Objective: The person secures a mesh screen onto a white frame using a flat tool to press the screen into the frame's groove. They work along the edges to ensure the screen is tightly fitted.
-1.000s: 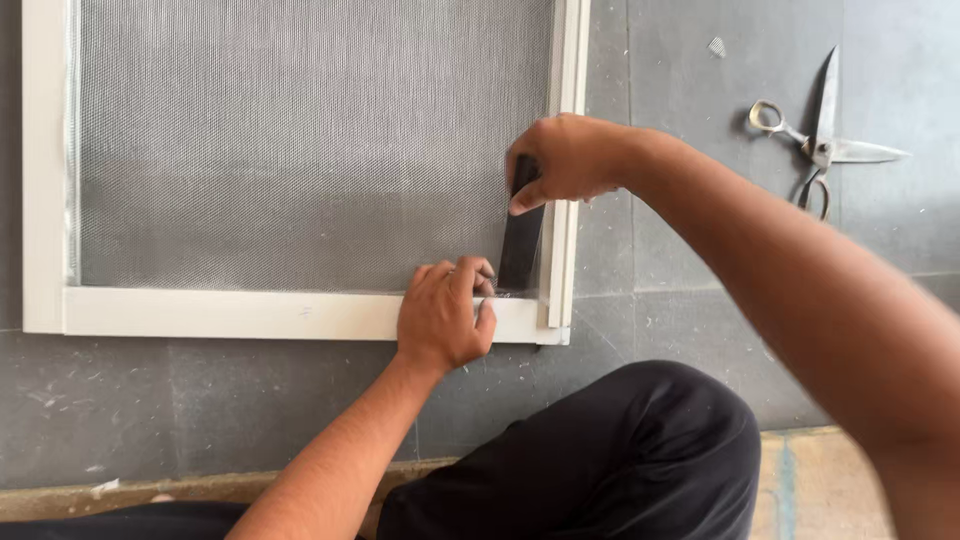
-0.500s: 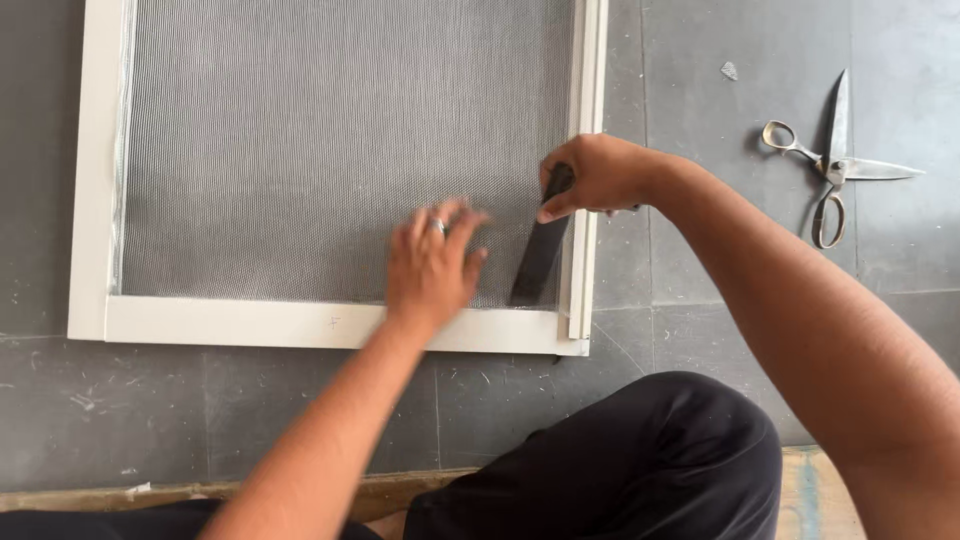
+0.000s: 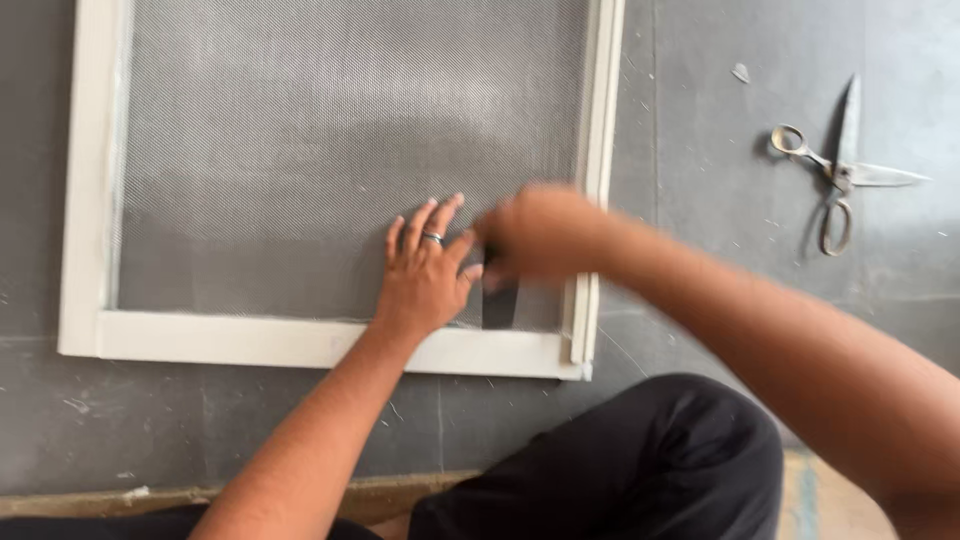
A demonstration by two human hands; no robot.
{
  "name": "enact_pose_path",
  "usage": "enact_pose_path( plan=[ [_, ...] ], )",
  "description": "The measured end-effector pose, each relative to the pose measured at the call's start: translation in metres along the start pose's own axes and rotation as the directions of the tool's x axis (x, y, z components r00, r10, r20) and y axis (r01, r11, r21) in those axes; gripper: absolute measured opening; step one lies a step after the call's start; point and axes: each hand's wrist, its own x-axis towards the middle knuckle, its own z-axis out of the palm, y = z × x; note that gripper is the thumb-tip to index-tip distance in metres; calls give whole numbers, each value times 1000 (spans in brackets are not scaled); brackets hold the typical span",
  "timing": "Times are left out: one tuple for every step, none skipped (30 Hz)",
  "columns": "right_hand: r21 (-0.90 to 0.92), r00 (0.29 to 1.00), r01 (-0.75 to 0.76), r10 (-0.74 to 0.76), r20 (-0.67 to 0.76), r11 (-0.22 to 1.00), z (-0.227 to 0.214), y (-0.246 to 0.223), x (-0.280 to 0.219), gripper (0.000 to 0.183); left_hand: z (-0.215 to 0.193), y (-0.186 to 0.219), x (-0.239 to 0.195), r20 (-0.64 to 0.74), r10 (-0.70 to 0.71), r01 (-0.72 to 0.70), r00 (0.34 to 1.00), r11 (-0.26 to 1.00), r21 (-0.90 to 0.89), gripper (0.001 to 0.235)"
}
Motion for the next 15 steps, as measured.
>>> enact_pose_path(
  plan=[
    [94,999,-48,48,1,994,7,15,0,43,2,6,-9,-75,15,-16,997,1000,-20,42],
    [183,997,-76,80,-16,980,8,31,8,40,0,6,-19,-163,26,-29,986,999,-14,41],
    [271,993,-101,113,-29,957,12,46,14,38,-1,5,-30,-250,39,-41,968,999,-5,40],
    [336,986,-163,169,10,928,18,58,19,36,-2,6,-45,-241,-7,7,970,1000,0,34],
    [397,974,-224,222,53,890,25,68,24,33,-4,6,-62,-233,-53,56,971,998,6,29],
    [448,957,-287,273,97,847,28,75,28,31,-5,6,-73,-231,-97,103,968,995,11,24],
    [461,958,-284,271,95,841,31,79,31,32,-6,4,-82,-230,-74,79,970,997,12,22],
    [475,959,-278,267,92,835,32,78,35,32,-8,2,-88,-229,-51,56,972,998,16,21],
    [488,961,-272,263,88,829,30,76,39,33,-9,-1,-91,-228,-28,33,973,999,20,20],
    [485,962,-268,254,96,832,28,72,41,32,-7,-2,-91,-209,-10,19,978,999,40,21],
    [483,964,-265,245,104,835,26,67,44,32,-5,-4,-90,-190,8,3,982,998,60,21],
    [480,965,-262,234,119,837,23,62,47,32,-4,-4,-90,-165,21,-9,986,997,76,22],
    [472,966,-258,224,128,843,21,56,50,33,-3,-4,-90,-164,33,-20,986,997,77,22],
    [463,968,-250,214,129,851,17,53,54,34,-2,-5,-88,-169,46,-33,985,996,83,22],
    [453,970,-241,203,131,858,14,50,59,36,-1,-6,-87,-173,60,-45,983,995,89,22]
  ],
)
